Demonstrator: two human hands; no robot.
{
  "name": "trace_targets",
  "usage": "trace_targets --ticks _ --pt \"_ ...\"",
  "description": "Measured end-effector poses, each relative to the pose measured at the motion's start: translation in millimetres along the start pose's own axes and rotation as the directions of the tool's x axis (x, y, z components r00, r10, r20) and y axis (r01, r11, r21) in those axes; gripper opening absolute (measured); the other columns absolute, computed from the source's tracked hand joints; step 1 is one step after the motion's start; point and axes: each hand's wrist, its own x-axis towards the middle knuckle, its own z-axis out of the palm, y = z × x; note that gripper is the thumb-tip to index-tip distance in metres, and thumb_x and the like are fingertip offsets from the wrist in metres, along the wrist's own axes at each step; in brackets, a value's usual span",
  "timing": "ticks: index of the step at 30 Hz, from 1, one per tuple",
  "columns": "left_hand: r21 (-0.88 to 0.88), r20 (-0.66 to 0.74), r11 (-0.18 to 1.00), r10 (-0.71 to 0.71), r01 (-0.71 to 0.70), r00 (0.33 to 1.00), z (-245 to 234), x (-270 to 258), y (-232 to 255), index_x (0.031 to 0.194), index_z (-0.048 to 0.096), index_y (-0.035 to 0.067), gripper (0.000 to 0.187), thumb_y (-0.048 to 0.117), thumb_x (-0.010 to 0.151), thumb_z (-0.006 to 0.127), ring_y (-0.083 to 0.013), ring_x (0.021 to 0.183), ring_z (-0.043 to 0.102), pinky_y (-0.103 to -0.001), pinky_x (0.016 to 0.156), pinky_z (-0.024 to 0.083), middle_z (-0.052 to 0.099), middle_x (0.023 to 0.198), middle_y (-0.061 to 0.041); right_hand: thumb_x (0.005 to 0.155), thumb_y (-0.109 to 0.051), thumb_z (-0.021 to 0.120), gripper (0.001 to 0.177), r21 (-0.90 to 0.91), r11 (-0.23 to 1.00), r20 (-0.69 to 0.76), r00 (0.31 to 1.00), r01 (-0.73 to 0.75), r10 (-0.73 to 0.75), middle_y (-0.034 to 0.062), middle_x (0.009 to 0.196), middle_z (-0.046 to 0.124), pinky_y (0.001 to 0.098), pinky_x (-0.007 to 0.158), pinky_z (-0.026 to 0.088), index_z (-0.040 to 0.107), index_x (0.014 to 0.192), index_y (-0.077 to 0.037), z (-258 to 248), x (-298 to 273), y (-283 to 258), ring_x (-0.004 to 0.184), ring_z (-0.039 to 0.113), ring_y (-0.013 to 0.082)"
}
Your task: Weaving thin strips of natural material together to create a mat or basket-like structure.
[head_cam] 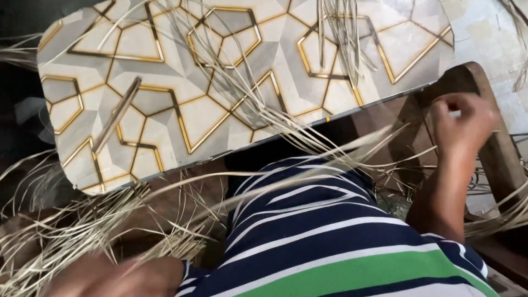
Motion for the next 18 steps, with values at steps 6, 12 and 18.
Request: trace_targets --ticks 6,12,18 --pt "0.152 0.936 -0.979 0.099 -0.135 0.337 -5.9 16.1 -23.1 0.065 0.052 0.017 0.014 0.02 0.079 0.053 -0.0206 0.06 0.054 -0.037 0.063 0.048 0.06 0.077 -0.004 0.088 0.006 0.071 0.013 0.035 0.988 0.084 0.985 0.149 -0.152 0.0163 0.093 0.07 0.0326 0.064 0.051 0.075 0.099 0.001 15.5 45.2 -99.3 0.077 0.064 0.0243" --pt "0.368 0.928 -0.844 0.36 -0.391 0.096 17.3 61.4 -30.2 0.073 0.06 0.008 0.016 -0.007 0.07 0.053 -0.0038 0.041 0.028 -0.019 0.035 0.022 0.033 0.06 0.004 0.085 -0.015 0.067 0.022 -0.035 0.884 0.286 0.852 0.466 -0.438 0.0068 0.089 0.069 0.0414 0.066 0.044 0.071 0.105 -0.01 104.1 68.1 -159.6 0.078 0.056 0.0296" --pt "0.434 0.901 -0.868 0.416 -0.243 0.123 6.6 92.6 -28.8 0.083 0.063 0.005 0.004 0.002 0.083 0.061 -0.009 0.043 0.033 -0.024 0.038 0.029 0.036 0.059 0.001 0.084 -0.006 0.061 0.017 -0.041 0.805 0.278 0.781 0.592 -0.56 0.0072 0.064 0.058 0.037 0.07 0.041 0.066 0.068 -0.006 106.3 47.9 -131.8 0.066 0.054 0.0246"
